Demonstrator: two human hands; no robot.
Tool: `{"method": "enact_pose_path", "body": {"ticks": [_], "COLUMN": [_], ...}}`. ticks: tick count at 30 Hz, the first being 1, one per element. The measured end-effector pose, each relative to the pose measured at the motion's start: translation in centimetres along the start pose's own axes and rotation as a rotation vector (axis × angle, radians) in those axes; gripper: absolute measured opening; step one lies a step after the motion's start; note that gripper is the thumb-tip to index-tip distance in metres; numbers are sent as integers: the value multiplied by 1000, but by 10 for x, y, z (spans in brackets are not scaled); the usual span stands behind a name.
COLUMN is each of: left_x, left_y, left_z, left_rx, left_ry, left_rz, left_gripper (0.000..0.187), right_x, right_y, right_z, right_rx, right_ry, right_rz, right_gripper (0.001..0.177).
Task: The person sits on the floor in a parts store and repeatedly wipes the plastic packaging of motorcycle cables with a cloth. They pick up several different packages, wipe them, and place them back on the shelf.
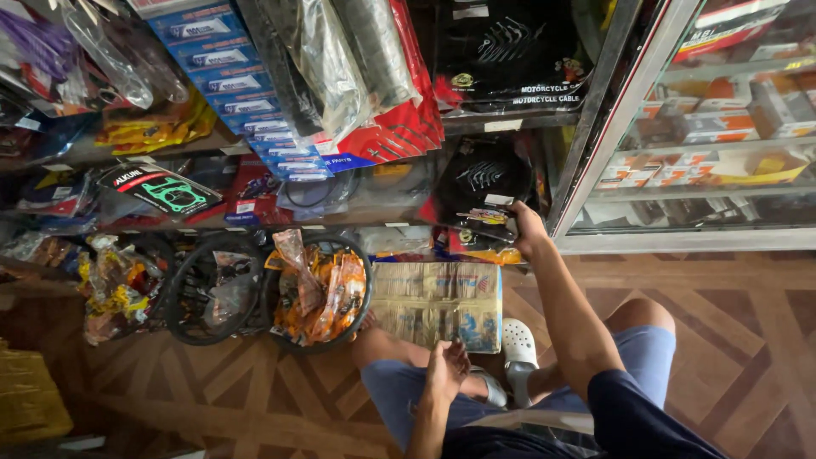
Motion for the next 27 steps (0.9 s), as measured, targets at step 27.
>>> {"method": "enact_pose_path", "body": {"ticks": [27], "left_x": [-15], "left_y": [106], "left_z": [54], "left_rx": [-215], "left_ry": [146], "left_rz": [-41], "left_gripper": [40], "right_x": [163], "right_y": [-87], "right_z": [-73], "right_rx": [732], "right_ry": [-305], "right_rz": [-13], "right_gripper": [29]}}
Point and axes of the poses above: each hand's wrist, its own x-axis away from the middle knuckle, its own y-axis out of the palm, z = x × y, the point moved 4 cm from there along -x, towards the middle knuckle, and after that the axes turned 5 degrees about -x, right-handed, at the moved point
